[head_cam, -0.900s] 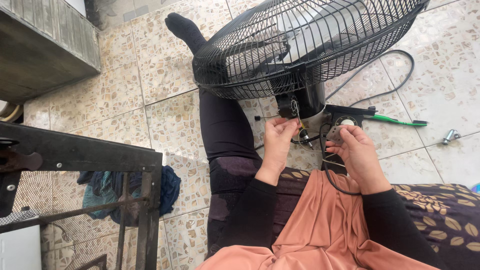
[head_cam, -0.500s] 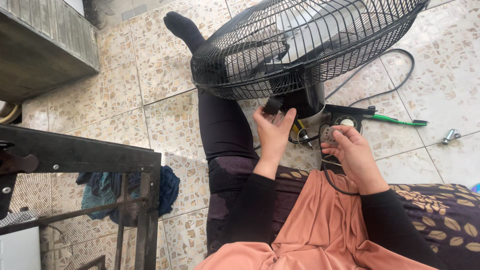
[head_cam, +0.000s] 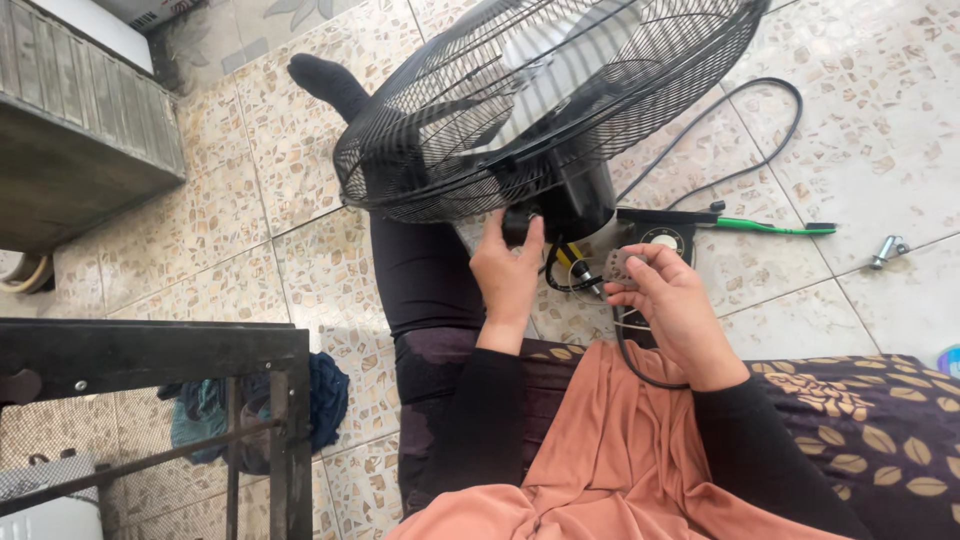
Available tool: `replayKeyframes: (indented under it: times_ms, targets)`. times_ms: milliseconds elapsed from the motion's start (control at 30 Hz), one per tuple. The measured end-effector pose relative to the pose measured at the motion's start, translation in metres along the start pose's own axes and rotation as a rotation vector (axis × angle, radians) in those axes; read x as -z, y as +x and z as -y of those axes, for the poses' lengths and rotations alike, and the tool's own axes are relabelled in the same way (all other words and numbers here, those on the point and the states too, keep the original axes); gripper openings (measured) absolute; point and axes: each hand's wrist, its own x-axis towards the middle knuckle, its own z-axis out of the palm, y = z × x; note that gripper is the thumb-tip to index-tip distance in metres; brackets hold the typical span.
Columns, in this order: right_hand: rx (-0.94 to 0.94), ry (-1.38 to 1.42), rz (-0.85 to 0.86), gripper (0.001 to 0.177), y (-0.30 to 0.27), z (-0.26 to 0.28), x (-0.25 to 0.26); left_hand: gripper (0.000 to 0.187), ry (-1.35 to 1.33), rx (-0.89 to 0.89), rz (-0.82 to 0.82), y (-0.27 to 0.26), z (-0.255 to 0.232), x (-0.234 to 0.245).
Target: The person sits on the floor and repairs a black pedestal fan. They connect wires to a small white electrical component, insert it into the fan's base, and then reattach the front fan cage, securing it with a screwdriver.
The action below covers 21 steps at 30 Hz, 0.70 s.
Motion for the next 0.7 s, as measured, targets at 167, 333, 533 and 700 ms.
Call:
replayKeyframes:
  times_ms: [167,333,533,700]
  targets:
    - [-0.017,-0.065,-0.058,0.024,0.001,0.011,-0.003,0.038,-0.049,0.238,0.021,-0.001,0.003,-0.007]
    - [-0.021,-0.129,-0.047,0.027,0.005,0.015,-0.005,0.036,-0.111,0.248,-0.003,0.0,0.017,-0.012]
    - [-0.039,-0.141,-0.013,0.028,0.007,0.016,-0.006,0.034,-0.233,0.357,0.057,0.004,0.034,-0.005]
    - [-0.049,-0.153,0.009,0.028,0.008,0.009,-0.007,0.029,-0.342,0.411,0.14,0.016,0.054,0.014]
